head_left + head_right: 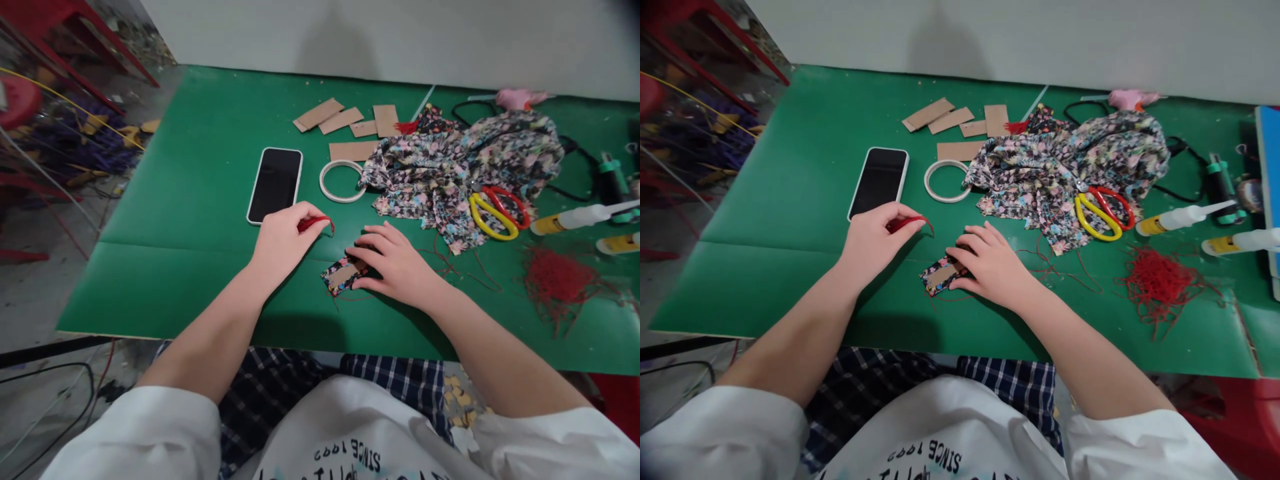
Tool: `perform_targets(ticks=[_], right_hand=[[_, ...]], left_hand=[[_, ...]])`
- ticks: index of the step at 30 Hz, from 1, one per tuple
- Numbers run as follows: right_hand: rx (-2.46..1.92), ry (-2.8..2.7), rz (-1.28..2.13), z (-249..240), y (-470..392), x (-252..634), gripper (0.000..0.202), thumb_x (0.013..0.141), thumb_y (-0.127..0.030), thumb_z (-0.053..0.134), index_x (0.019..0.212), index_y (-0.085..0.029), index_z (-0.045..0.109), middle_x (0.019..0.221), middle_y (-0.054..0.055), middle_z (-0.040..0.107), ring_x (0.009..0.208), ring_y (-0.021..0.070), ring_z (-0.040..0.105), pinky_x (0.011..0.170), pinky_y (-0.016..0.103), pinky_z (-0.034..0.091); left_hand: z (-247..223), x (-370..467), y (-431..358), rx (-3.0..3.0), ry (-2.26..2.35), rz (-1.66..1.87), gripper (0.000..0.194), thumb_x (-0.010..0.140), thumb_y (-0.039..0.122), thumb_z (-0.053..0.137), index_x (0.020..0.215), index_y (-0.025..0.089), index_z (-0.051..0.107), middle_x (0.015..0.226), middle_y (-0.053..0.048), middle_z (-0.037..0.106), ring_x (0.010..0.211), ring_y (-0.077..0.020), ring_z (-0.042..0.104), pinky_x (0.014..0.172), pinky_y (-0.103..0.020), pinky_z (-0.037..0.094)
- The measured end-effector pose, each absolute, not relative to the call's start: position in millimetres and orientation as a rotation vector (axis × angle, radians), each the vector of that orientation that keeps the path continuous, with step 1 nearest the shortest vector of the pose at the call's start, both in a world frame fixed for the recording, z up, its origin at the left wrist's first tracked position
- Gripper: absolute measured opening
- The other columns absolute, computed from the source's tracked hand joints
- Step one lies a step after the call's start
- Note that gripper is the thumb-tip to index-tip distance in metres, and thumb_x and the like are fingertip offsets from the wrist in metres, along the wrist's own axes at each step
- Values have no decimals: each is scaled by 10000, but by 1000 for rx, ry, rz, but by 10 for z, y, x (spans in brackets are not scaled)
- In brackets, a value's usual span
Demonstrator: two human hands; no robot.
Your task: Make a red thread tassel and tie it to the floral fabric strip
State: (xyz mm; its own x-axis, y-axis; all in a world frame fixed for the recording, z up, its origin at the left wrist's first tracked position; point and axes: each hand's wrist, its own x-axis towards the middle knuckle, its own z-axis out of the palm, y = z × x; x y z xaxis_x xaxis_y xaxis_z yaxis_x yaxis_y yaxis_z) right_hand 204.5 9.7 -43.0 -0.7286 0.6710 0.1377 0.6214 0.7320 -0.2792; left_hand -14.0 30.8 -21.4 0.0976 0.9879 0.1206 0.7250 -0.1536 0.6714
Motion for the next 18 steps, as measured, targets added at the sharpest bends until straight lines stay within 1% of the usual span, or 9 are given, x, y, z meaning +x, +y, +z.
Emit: perform_targets(ticks=[2,4,8,10,12,15,18], right_hand=[[-1076,-2673,273,-416,119,2079,542,753,-569,537,1095,-152,584,1056,123,579,1111,280,460,1023,502,303],[-1100,-2657,264,-401,139,2116,500,744,-558,558,1019,-141,593,998,125,577,1038,271,481,977,483,344],[-1139,-2626,263,-392,170,2186,450,732,-538,588,965,-153,581,962,125,576,1003,274,480,902,468,379],[-1172,-2616,265,-395,180,2213,448,723,-541,598,952,-157,576,961,125,576,995,274,480,874,451,392],[-1199,-2607,274,-399,187,2228,448,718,-548,599,941,-161,571,961,124,576,988,271,481,855,434,400],[-1220,-2600,278,-401,186,2230,445,721,-555,591,931,-164,565,959,120,573,977,265,483,852,419,398],[-1233,-2595,272,-398,177,2219,450,718,-552,596,930,-156,560,962,118,569,976,257,482,863,402,397]], left_hand=[[-237,-151,310,2004,1678,733,142,809,312,556,843,218,656,779,23,675,656,-110,567,624,-223,414],[-269,-168,308,2145,1685,637,169,828,329,537,866,222,662,806,7,679,713,-137,582,634,-245,408],[-325,-202,280,2460,1709,450,258,850,380,503,930,203,674,852,-56,673,819,-207,570,667,-303,398],[-328,-211,254,2556,1688,433,284,863,375,479,956,188,672,860,-76,667,843,-226,553,696,-333,394],[-313,-210,218,2604,1662,490,273,869,348,472,970,188,669,910,-82,664,894,-243,534,734,-364,385],[-276,-195,139,2636,1471,578,235,876,302,468,939,206,673,980,-62,654,946,-225,519,789,-369,376],[-260,-186,48,2679,1174,538,229,883,286,466,866,218,684,924,-33,665,911,-187,529,794,-337,376]])
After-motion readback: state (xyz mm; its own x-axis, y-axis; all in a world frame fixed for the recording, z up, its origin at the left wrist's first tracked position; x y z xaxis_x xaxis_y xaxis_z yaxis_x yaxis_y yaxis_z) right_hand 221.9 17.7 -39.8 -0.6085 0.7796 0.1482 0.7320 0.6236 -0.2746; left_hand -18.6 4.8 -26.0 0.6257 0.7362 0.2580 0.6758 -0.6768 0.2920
